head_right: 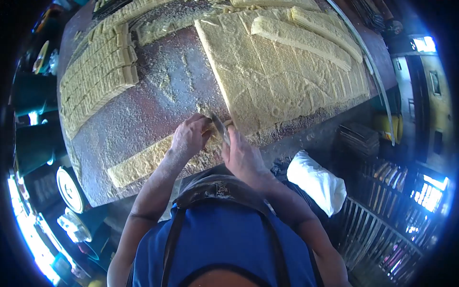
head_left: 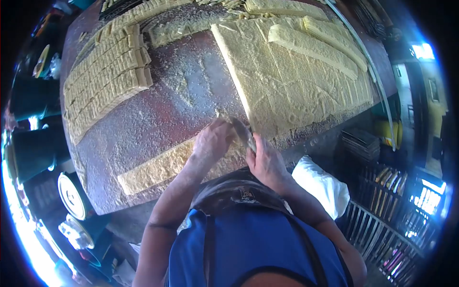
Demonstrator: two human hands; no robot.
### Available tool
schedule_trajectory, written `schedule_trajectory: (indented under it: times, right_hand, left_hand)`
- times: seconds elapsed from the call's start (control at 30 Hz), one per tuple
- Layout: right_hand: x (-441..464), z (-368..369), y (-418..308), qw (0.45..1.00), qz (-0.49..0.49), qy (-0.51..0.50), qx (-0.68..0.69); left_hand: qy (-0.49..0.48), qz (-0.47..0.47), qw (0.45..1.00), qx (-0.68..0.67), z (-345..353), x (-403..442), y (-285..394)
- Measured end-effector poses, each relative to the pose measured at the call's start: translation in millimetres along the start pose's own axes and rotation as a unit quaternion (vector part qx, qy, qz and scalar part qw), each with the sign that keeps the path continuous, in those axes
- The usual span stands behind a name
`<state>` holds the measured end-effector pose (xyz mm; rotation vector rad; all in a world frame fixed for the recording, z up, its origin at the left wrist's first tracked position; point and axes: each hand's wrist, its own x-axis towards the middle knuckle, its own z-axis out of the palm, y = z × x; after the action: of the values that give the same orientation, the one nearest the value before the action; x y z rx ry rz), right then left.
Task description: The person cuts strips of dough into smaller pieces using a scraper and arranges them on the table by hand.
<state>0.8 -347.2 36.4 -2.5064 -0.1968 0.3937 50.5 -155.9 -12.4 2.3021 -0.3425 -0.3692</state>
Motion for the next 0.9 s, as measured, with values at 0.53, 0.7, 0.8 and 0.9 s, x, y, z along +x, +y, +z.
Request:
schedule_trajectory:
  times: [0.53,0.7,0.8,0.9]
  right_hand:
    - [51,-12,-1,0.971,0.136,-0.165,0.109]
    - [19,-69,58,0.985,0.069,-0.012,0.156]
    - [13,-79,91,0.993,0.005,0.028,0.116]
    - [12,-92,115,0.991,-0.035,0.005,0.127]
  left_hand:
    - [0.021,-0.007,1.000,-0.022,5,3,-15]
    - [0.068,-0.123,0.988,0.068,7,15,15]
    - [-0.127,-0.253,0.949,0.138,16,48,53]
    - [0.012,-0.131,0.962,0.241,48,44,43]
